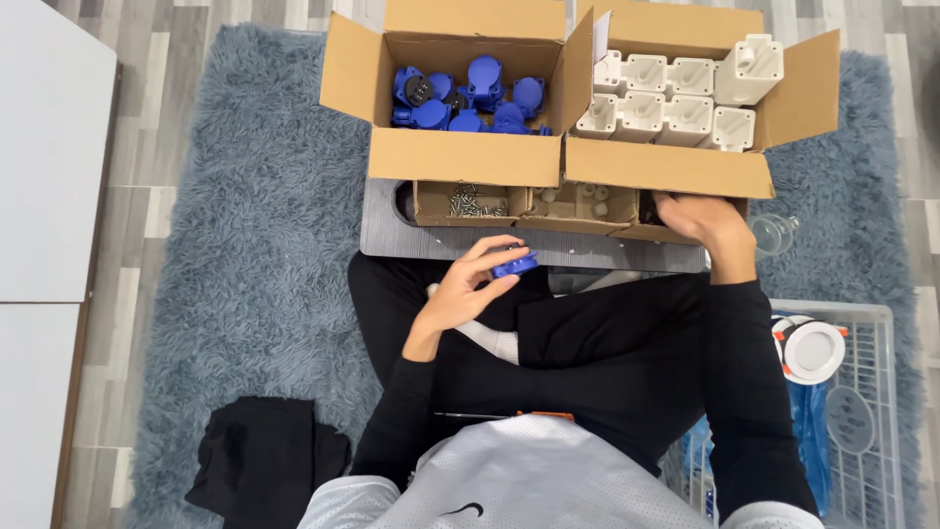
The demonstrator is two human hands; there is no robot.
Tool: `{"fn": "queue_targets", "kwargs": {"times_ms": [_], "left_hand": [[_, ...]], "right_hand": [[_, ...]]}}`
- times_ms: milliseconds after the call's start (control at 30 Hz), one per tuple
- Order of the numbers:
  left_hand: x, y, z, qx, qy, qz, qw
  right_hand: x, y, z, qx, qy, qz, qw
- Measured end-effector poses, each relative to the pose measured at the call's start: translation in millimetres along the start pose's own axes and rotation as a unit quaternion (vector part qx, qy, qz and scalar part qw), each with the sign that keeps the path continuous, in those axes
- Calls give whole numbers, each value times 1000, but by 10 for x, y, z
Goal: Assembling electrical components by joining blue and white plastic parts using a screwdriver
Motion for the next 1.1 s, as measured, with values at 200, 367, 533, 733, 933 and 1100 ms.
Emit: {"fn": "queue_targets", "kwargs": {"times_ms": [200, 367, 533, 733, 933, 1100], "left_hand": [[87, -145, -66, 190, -41, 16, 981], [112, -258, -134, 216, -24, -12, 976], [105, -325, -319, 301, -30, -29, 953], [147, -362, -419, 392, -25, -21, 919], [173, -366, -576, 428, -72, -14, 901], [193, -350, -638, 430, -93, 5, 898]], "right_hand": [[33, -34, 55, 3, 7, 33, 999], [183, -149, 242, 50, 76, 104, 990], [311, -274, 529, 108, 117, 182, 970], [448, -493, 891, 206, 190, 278, 919], [221, -523, 872, 247, 219, 314, 890], [-88, -554, 842, 198, 313, 401, 838]]}}
Point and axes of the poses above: each hand's wrist, its own x-axis towards the middle knuckle, its own y-axis out of the back of the hand, z = x × y, the point moved 3 cm from there along x, towards the middle knuckle, and after that the axes turned 3 degrees about x, right-handed, at the moved point
